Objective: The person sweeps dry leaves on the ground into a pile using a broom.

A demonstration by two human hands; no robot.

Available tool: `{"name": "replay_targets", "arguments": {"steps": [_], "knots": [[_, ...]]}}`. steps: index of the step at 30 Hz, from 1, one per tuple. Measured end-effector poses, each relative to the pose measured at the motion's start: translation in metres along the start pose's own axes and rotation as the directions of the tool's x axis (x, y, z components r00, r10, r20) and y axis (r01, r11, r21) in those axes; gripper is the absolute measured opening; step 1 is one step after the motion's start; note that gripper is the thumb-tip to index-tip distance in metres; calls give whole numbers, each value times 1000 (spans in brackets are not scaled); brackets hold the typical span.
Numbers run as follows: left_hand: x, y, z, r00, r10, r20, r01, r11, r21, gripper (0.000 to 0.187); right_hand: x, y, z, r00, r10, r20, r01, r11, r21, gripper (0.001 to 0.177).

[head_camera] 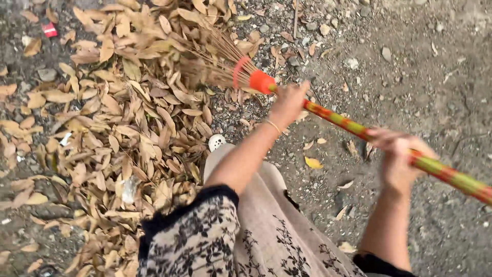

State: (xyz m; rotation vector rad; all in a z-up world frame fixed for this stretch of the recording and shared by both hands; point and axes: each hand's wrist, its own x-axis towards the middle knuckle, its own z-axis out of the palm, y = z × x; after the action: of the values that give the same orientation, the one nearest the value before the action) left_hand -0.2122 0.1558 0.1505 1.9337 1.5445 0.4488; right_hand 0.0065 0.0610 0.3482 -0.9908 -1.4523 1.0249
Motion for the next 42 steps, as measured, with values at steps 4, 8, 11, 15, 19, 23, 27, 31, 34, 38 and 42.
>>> {"name": "replay_targets", "arguments": {"steps": [4,8,11,15,19,23,27,31,34,38,42], "knots": [[-50,110,11,985,137,-104,-170,869,-465,33,-23,-69,-85,993,-118,-13,115,984,-134,33],[-80,140,95,950,301,83,-139,646,-750,27,3,-129,7,994,-103,42,111,920,-375,21],[-110,104,100,964,188,190,-47,819,-573,10,-35,-61,20,951,298,79,-98,535,-839,29],[-111,3,126,953,231,198,-28,714,-700,10,-45,-33,57,934,318,163,-170,796,-581,18],[-83,-24,20,969,127,212,-76,970,-233,37,-46,-33,56,970,140,198,-70,944,-323,24],[-56,-27,-36,976,156,-154,-180,971,-157,50,-40,-27,48,998,23,59,-12,985,-174,27],[-54,18,-20,975,140,-173,-196,909,-368,44,-3,-84,62,995,-102,-13,100,989,-107,28],[-77,26,11,966,229,-117,-252,753,-609,28,27,-84,86,993,-56,103,89,936,-341,27],[-81,-30,12,984,176,-4,-146,804,-577,19,37,-44,127,969,160,186,-42,853,-520,20],[-56,-165,13,1000,1,16,4,949,-316,25,35,36,176,950,178,257,-106,957,-268,19],[-32,-236,-64,989,-116,93,116,993,4,41,30,92,218,969,141,203,-113,983,-142,20]]}}
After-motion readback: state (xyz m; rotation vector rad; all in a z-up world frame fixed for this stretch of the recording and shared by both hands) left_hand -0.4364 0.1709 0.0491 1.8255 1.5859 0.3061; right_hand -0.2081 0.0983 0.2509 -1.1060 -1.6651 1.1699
